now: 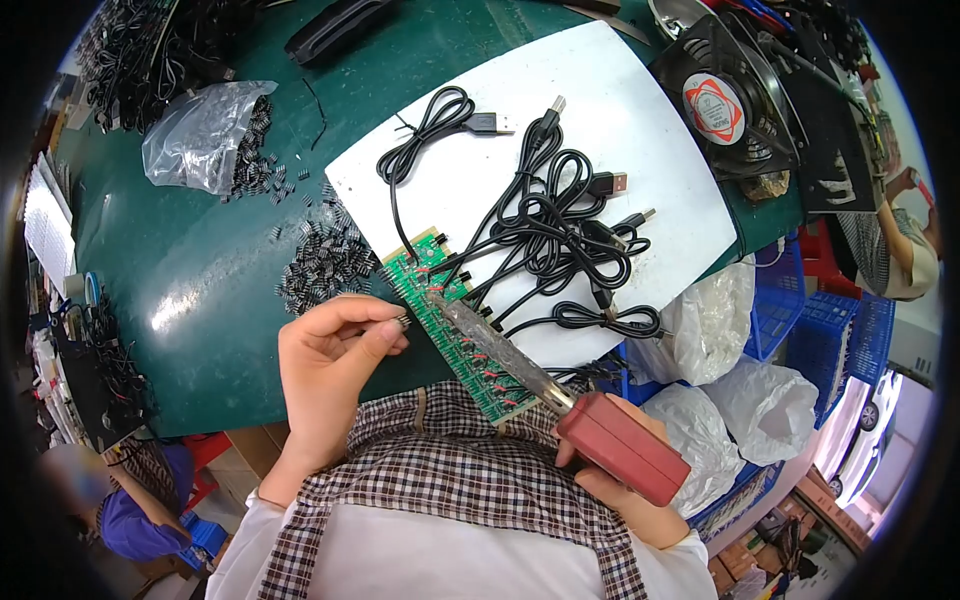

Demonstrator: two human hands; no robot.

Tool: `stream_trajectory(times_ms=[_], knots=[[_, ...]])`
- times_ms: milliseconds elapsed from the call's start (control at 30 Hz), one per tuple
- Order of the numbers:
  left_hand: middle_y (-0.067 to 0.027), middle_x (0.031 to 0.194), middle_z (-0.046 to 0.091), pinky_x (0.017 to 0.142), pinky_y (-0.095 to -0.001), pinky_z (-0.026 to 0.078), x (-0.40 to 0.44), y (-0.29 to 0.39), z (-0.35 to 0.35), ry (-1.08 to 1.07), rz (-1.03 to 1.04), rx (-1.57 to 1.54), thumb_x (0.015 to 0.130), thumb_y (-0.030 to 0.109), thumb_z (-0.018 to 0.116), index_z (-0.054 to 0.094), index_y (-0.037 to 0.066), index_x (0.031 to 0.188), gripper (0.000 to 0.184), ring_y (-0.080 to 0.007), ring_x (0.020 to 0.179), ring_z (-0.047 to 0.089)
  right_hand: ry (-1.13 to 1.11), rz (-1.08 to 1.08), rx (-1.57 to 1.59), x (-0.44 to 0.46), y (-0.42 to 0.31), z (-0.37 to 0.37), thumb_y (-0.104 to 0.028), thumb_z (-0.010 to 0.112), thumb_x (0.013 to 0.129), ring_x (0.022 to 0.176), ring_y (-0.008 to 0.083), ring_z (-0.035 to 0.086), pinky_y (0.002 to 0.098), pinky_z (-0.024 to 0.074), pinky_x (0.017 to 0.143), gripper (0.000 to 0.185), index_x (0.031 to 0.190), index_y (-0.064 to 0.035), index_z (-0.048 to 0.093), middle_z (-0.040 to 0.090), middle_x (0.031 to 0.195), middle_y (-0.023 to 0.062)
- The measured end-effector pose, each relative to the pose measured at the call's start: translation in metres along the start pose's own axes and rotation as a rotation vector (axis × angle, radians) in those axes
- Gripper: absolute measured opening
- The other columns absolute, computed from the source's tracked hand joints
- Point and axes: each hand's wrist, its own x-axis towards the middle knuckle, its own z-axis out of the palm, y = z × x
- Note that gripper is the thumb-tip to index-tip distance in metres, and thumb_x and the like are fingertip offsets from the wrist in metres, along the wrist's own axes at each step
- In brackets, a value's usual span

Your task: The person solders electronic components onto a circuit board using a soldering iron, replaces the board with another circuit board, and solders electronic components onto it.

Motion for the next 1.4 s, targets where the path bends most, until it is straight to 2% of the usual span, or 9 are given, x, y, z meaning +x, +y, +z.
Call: stream_trajectory(times_ms=[100, 167, 400, 600, 800, 867, 1000, 1067, 1400], knots=[[-0.0077, 0.087, 0.057, 0.072, -0.02, 0.049, 0.003, -0.003, 0.007, 0.024, -0.038, -0.028, 0.079, -0.009, 0.055, 0.057, -0.007, 0.096, 0.017, -0.0105, 0.078, 0.058, 0.032, -0.021, 0.03, -0.001, 0.003, 0.001, -0.056, 0.063, 0.071, 0.06, 0.0161, 0.053, 0.0261, 0.0398, 0.053, 0.068, 0.101, 0.0044, 0.051, 0.053, 0.084, 0.0073], [-0.0074, 0.087, 0.057, 0.072, -0.0199, 0.048, 0.006, -0.007, 0.011, 0.044, -0.007, -0.05, 0.078, -0.01, 0.054, 0.055, -0.006, 0.097, 0.019, -0.0098, 0.078, 0.057, 0.012, -0.061, 0.056, 0.0, 0.006, -0.003, -0.039, 0.073, 0.068, 0.062, 0.0141, 0.059, 0.0227, 0.0451, 0.056, 0.063, 0.104, 0.0073, 0.05, 0.061, 0.072, 0.0084], [-0.0047, 0.083, 0.053, 0.069, -0.0222, 0.048, 0.008, -0.004, 0.014, 0.085, 0.026, -0.063, 0.077, -0.011, 0.05, 0.043, -0.001, 0.101, 0.027, -0.0088, 0.076, 0.054, 0.015, -0.096, 0.057, 0.003, 0.005, 0.0, -0.038, 0.073, 0.069, 0.062, 0.0156, 0.061, 0.0237, 0.0471, 0.056, 0.069, 0.112, 0.0066, 0.045, 0.062, 0.073, 0.0085], [-0.0043, 0.082, 0.052, 0.068, -0.0215, 0.047, 0.01, -0.004, 0.013, 0.081, 0.026, -0.045, 0.076, -0.012, 0.049, 0.041, 0.0, 0.101, 0.029, -0.0079, 0.074, 0.052, 0.077, -0.13, 0.139, 0.003, 0.011, 0.005, -0.036, 0.074, 0.068, 0.061, 0.0141, 0.061, 0.0219, 0.0465, 0.055, 0.066, 0.112, 0.0055, 0.046, 0.062, 0.072, 0.0076], [-0.0046, 0.081, 0.052, 0.067, -0.0206, 0.046, 0.011, -0.003, 0.013, 0.077, 0.01, -0.049, 0.076, -0.012, 0.049, 0.041, 0.001, 0.101, 0.029, -0.0079, 0.073, 0.052, 0.007, -0.079, 0.078, 0.007, 0.008, 0.002, -0.033, 0.073, 0.069, 0.06, 0.0142, 0.061, 0.0229, 0.0467, 0.055, 0.062, 0.111, 0.0053, 0.048, 0.061, 0.068, 0.0051], [-0.0048, 0.081, 0.052, 0.067, -0.0206, 0.046, 0.011, -0.002, 0.013, 0.079, 0.01, -0.037, 0.076, -0.012, 0.049, 0.041, 0.001, 0.102, 0.03, -0.0079, 0.072, 0.052, -0.032, -0.147, -0.161, 0.004, 0.018, -0.005, -0.033, 0.072, 0.07, 0.06, 0.016, 0.061, 0.0236, 0.047, 0.055, 0.061, 0.111, 0.0057, 0.048, 0.061, 0.066, 0.0057], [-0.0052, 0.08, 0.053, 0.066, -0.0206, 0.046, 0.011, -0.003, 0.013, 0.078, 0.004, -0.021, 0.076, -0.011, 0.049, 0.041, 0.001, 0.102, 0.03, -0.0082, 0.071, 0.052, 0.057, -0.207, -0.119, -0.008, 0.037, -0.009, -0.033, 0.073, 0.07, 0.063, 0.0176, 0.063, 0.0247, 0.0478, 0.056, 0.062, 0.11, 0.0059, 0.048, 0.062, 0.07, 0.0076], [-0.0053, 0.08, 0.053, 0.066, -0.0205, 0.045, 0.011, -0.003, 0.013, 0.078, 0.004, -0.026, 0.076, -0.011, 0.049, 0.041, 0.002, 0.102, 0.03, -0.0084, 0.071, 0.052, -0.022, -0.224, -0.317, -0.013, 0.042, -0.018, -0.033, 0.073, 0.069, 0.066, 0.0184, 0.064, 0.0265, 0.0487, 0.059, 0.063, 0.112, 0.0056, 0.047, 0.064, 0.077, 0.0087], [-0.0055, 0.081, 0.053, 0.065, -0.0198, 0.046, 0.012, -0.004, 0.012, 0.065, 0.023, 0.004, 0.077, -0.009, 0.05, 0.04, 0.001, 0.104, 0.031, -0.009, 0.071, 0.054, 0.018, -0.197, -0.225, -0.019, 0.037, -0.017, -0.03, 0.073, 0.069, 0.068, 0.0198, 0.064, 0.0274, 0.0491, 0.061, 0.064, 0.114, 0.0051, 0.046, 0.064, 0.083, 0.0097]])
